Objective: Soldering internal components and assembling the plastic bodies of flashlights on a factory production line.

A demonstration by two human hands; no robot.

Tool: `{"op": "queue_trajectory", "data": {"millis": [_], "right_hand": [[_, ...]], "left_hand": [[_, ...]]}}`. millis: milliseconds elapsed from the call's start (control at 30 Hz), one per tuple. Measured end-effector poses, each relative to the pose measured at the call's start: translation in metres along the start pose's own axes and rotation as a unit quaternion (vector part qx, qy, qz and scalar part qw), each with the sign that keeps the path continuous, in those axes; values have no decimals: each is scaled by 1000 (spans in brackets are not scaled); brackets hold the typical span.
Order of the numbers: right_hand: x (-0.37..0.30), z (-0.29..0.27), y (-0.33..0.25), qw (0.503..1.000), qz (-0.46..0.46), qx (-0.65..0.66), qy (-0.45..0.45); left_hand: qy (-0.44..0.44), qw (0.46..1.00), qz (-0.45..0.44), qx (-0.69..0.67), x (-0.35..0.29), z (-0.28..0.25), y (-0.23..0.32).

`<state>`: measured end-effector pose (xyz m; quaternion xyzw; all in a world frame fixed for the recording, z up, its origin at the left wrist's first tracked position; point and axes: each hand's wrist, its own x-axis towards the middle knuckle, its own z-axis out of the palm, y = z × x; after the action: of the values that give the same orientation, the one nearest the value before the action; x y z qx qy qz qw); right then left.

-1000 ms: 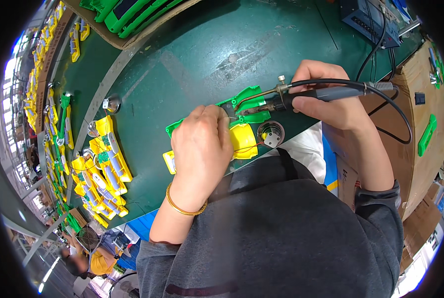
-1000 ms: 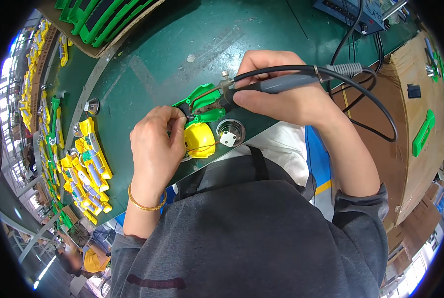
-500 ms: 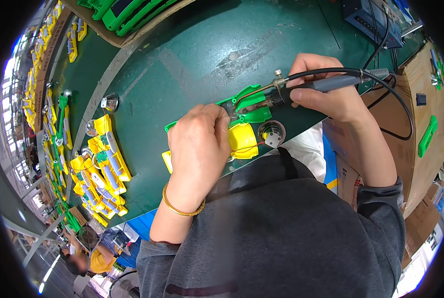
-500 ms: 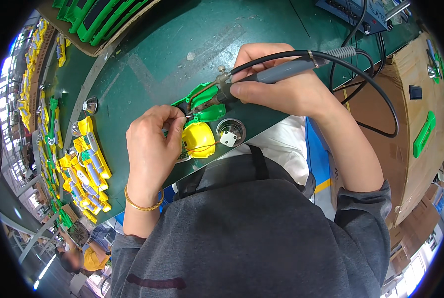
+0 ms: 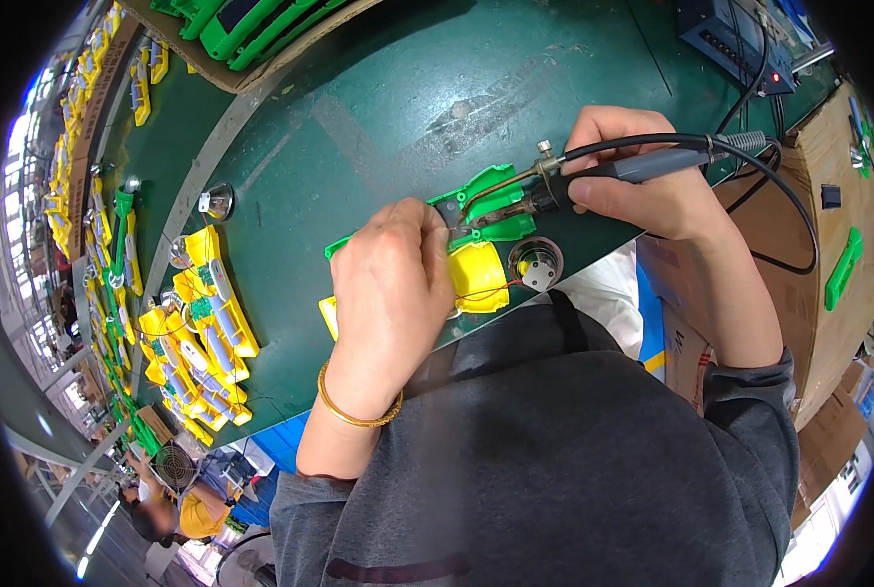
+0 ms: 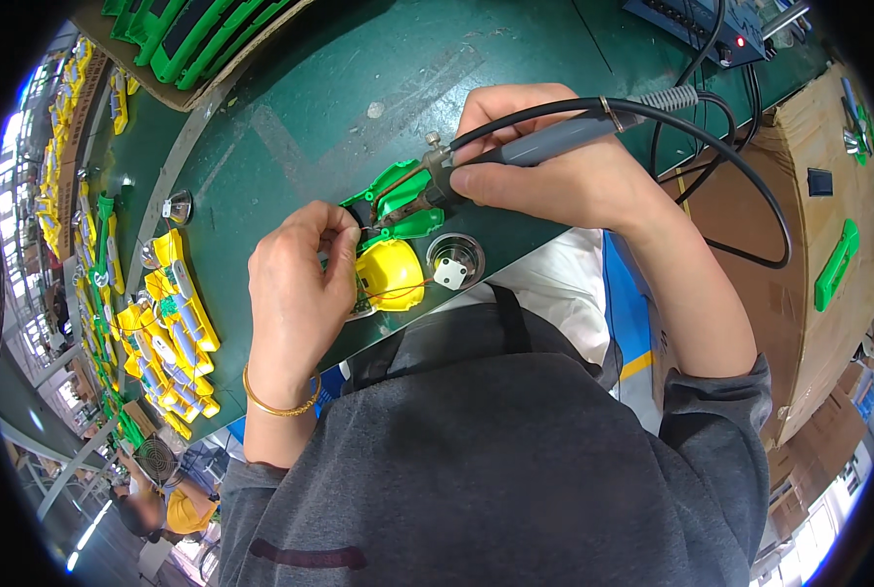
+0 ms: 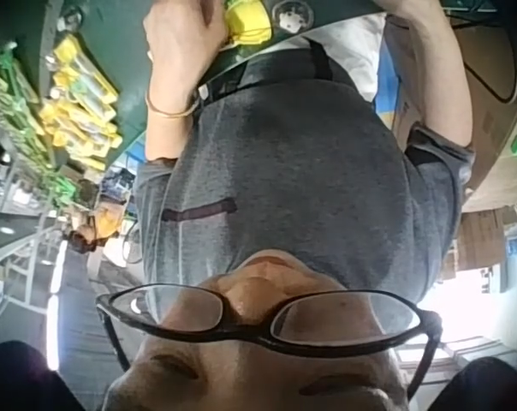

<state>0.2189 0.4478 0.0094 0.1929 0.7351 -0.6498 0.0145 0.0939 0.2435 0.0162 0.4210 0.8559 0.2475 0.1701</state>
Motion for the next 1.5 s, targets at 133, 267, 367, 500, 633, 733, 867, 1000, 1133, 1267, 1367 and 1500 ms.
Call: {"op": "queue_trajectory", "data": {"millis": [133,267,367,500,633,733,867,1000,1133,1267,1367,1500], "right_hand": [[1,-2,-1,1000,-6,-14,2],[0,-2,-4,1000,8,16,-6],[1,-2,-4,1000,-12,-4,-6],[1,-6,-3,1000,2,-13,-8],[0,-9,-2,999,9,49,-1],[1,-11,-2,998,10,55,-3],[1,-11,-2,998,15,56,0],[2,-10,-2,999,17,46,-4],[3,-10,-3,999,28,34,-11],[5,-10,-3,998,32,47,-7],[6,-7,-6,998,44,38,3],[6,-9,-4,998,43,45,6]], "left_hand": [[-9,1000,2,-14,2,-1,-1],[-17,1000,3,21,4,0,2],[-17,999,-3,28,4,0,3],[-6,998,-2,64,5,1,5],[-4,999,1,52,6,2,4],[-13,999,-6,30,7,2,5],[-12,999,-6,33,8,2,6],[-10,999,-6,34,8,3,7],[-13,999,-11,37,9,3,8],[-12,998,-6,65,10,3,8],[-10,998,-6,66,11,3,8],[-9,997,-4,72,13,4,7]]}}
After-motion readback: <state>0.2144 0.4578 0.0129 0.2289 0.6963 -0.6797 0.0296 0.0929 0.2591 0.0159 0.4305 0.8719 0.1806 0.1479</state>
